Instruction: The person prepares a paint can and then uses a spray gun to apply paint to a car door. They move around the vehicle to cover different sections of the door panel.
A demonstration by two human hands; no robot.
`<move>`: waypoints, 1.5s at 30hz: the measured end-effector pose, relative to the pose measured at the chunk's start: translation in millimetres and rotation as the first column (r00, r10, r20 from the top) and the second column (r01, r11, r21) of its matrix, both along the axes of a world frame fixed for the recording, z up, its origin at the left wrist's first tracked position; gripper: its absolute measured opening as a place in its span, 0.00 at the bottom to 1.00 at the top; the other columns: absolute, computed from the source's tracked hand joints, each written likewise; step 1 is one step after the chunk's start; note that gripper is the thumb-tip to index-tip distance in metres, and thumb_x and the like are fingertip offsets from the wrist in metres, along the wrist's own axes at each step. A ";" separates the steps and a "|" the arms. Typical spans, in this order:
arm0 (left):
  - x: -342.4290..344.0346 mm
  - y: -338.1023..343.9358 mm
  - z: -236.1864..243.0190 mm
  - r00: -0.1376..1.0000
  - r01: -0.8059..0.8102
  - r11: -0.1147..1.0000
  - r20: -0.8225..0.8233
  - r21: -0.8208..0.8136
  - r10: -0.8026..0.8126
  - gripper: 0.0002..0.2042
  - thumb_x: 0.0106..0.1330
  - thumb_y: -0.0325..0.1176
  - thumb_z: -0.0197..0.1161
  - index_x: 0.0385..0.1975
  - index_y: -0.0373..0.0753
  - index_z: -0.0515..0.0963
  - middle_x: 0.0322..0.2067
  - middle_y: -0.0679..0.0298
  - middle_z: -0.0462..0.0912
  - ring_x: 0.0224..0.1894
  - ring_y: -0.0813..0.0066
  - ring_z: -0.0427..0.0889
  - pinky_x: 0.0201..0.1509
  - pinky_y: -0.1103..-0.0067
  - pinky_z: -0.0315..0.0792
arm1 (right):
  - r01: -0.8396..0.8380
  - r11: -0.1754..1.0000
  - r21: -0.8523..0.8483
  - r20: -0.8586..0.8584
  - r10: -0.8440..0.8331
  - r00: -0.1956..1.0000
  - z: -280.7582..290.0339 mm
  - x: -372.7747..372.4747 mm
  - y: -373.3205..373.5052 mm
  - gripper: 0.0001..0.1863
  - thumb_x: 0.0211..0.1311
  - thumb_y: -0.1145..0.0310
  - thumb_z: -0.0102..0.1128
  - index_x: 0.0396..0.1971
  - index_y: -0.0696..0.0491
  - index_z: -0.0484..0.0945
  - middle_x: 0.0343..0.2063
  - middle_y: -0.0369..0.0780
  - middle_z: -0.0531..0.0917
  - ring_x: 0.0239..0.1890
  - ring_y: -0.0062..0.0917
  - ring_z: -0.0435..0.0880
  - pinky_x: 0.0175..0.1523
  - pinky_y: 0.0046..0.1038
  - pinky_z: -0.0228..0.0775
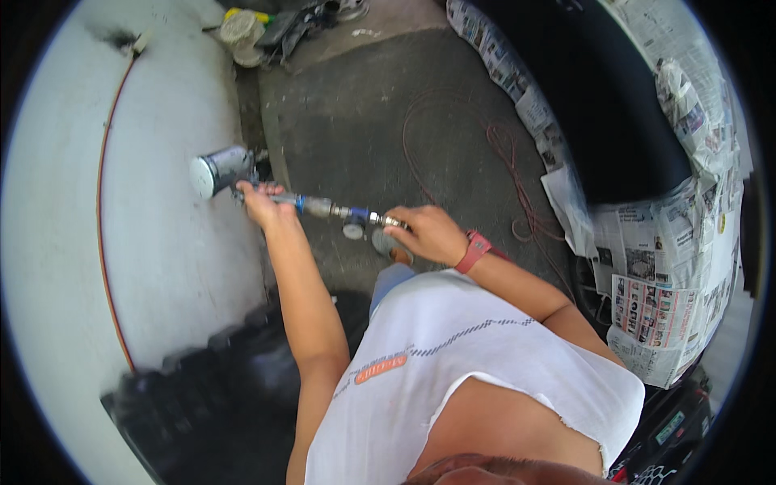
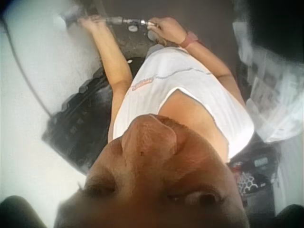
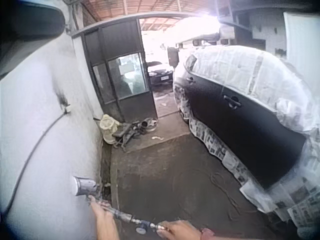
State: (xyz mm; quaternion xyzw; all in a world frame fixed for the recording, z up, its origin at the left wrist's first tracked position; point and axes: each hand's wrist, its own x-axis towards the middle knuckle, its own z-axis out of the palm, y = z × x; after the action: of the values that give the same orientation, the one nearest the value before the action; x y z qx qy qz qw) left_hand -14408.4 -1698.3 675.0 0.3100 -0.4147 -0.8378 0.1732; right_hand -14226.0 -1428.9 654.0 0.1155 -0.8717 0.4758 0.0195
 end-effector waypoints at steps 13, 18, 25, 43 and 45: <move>-273.1 -48.0 46.1 0.992 0.065 0.990 -0.097 -0.127 -0.078 0.25 0.78 0.58 0.52 0.27 0.43 0.62 0.23 0.71 0.61 0.23 0.77 0.60 0.27 0.79 0.61 | 0.105 0.984 -0.143 0.038 -0.100 0.994 9.1 -260.3 -88.1 0.14 0.70 0.56 0.59 0.42 0.52 0.79 0.21 0.46 0.83 0.26 0.46 0.84 0.34 0.45 0.73; -384.5 -43.6 77.8 0.909 0.234 0.967 -0.328 -0.103 -0.256 0.26 0.78 0.59 0.51 0.22 0.47 0.60 0.19 0.74 0.58 0.21 0.82 0.56 0.25 0.82 0.56 | -0.129 0.927 -0.353 0.030 0.149 0.988 -3.0 -378.1 -91.2 0.18 0.78 0.55 0.51 0.36 0.56 0.77 0.21 0.50 0.79 0.25 0.47 0.81 0.33 0.43 0.70; -547.1 -3.5 106.3 0.755 0.485 0.871 -0.462 -0.083 -0.465 0.20 0.79 0.55 0.53 0.45 0.42 0.72 0.18 0.78 0.56 0.20 0.87 0.55 0.25 0.85 0.55 | -0.122 0.723 -0.680 0.193 0.336 0.922 4.6 -532.2 -80.7 0.23 0.81 0.51 0.47 0.34 0.55 0.78 0.20 0.34 0.74 0.25 0.19 0.73 0.36 0.28 0.70; -886.4 81.6 78.9 0.587 0.777 0.629 -0.391 0.027 -0.709 0.20 0.78 0.55 0.55 0.35 0.42 0.69 0.19 0.75 0.57 0.22 0.82 0.57 0.30 0.80 0.60 | 0.192 0.545 -0.816 0.429 0.349 0.833 -2.6 -829.1 -55.3 0.26 0.79 0.44 0.47 0.37 0.54 0.78 0.21 0.31 0.73 0.18 0.13 0.65 0.21 0.21 0.59; -910.2 99.6 79.3 0.604 0.776 0.630 -0.286 0.001 -0.744 0.19 0.78 0.53 0.56 0.34 0.44 0.68 0.21 0.73 0.60 0.25 0.80 0.60 0.33 0.79 0.62 | 0.264 0.631 -0.730 0.481 0.199 0.854 -21.5 -869.1 -50.3 0.27 0.79 0.43 0.46 0.43 0.55 0.78 0.23 0.34 0.77 0.19 0.15 0.69 0.23 0.23 0.63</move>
State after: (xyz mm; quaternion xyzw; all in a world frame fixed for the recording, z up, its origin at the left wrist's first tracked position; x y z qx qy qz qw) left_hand -15318.6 -1598.7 754.2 0.0023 -0.4274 -0.8885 -0.1671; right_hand -15095.1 -1479.2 632.5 -0.0537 -0.5543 0.8151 -0.1597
